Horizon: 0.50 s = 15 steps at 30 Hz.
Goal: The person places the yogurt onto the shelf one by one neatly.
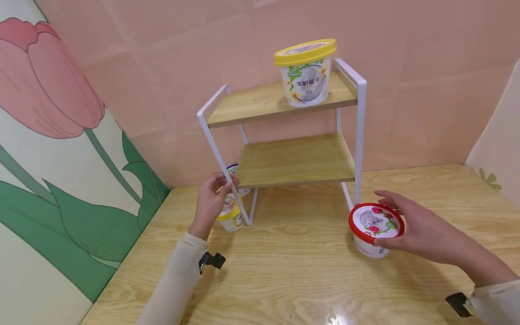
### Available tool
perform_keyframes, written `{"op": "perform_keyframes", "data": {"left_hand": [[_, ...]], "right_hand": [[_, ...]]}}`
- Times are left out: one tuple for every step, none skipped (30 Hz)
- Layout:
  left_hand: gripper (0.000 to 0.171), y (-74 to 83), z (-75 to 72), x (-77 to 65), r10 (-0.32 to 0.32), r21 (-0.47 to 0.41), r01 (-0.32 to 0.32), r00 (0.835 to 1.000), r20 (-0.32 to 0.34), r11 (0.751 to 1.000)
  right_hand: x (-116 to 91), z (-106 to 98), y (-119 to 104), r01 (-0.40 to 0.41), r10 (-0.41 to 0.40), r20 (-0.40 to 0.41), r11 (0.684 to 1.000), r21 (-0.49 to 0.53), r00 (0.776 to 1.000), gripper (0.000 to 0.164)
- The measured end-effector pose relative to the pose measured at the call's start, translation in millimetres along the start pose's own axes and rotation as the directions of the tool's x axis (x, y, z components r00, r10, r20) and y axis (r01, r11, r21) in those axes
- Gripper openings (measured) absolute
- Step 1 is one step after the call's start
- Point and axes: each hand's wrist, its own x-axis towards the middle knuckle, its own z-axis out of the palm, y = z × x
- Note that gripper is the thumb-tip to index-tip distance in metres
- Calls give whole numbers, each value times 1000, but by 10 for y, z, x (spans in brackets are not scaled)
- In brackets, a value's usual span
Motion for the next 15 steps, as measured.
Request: {"op": "perform_keyframes", "data": {"left_hand": [[17,-1,0,0,-3,-3,3,1000,1,1000],[17,-3,0,1,-3,-1,3,1000,1,1000],[17,-4,2,3,-2,4,2,1000,-1,1000],[17,-3,2,3,1,9,-1,1000,-3,1000],[17,-4,3,4,5,15,-4,1000,-5,1000],[17,-5,4,5,8,20,-8,1000,-7,1000],[17,-5,6,3,10,22,-10,1000,-8,1000],[17,-4,7,2,14,24,-14,1000,-9,1000],[17,-5,8,1,17,22,-17,1000,-10,1000],[17,-7,8,0,20,19,-20,1000,-11,1000],[17,-10,9,1,22,19,-21,1000,-12,1000],[17,-12,9,0,21,17,-21,1000,-13,1000],[17,-12,9,1,22,18,-22,1000,-14,1000],[17,-13,9,2,22,17,-22,1000,-15,1000],[17,-15,8,2,22,19,-22,1000,-17,1000]], "right_hand": [[-9,2,-5,-4,4,-1,1000,10,1000,107],[-14,3,-14,-4,4,-4,1000,7,1000,104],[-17,6,-25,-8,8,-14,1000,-6,1000,102],[-20,9,-41,-18,17,-30,999,-29,999,100],[-22,15,-61,-33,30,-46,997,-65,998,99],[-23,24,-80,-49,42,-63,994,-102,997,98],[-24,33,-95,-61,51,-79,988,-139,996,98],[-23,43,-111,-75,58,-96,980,-185,994,99],[-25,56,-127,-97,74,-109,971,-220,991,102],[-27,67,-141,-111,84,-116,963,-245,990,105],[-27,78,-152,-119,91,-116,958,-261,989,107],[-27,87,-160,-124,96,-116,957,-263,989,108],[-28,93,-164,-128,102,-110,957,-259,989,109],[-26,97,-168,-132,110,-100,959,-252,989,109],[-25,99,-168,-136,117,-89,960,-247,989,110]]}}
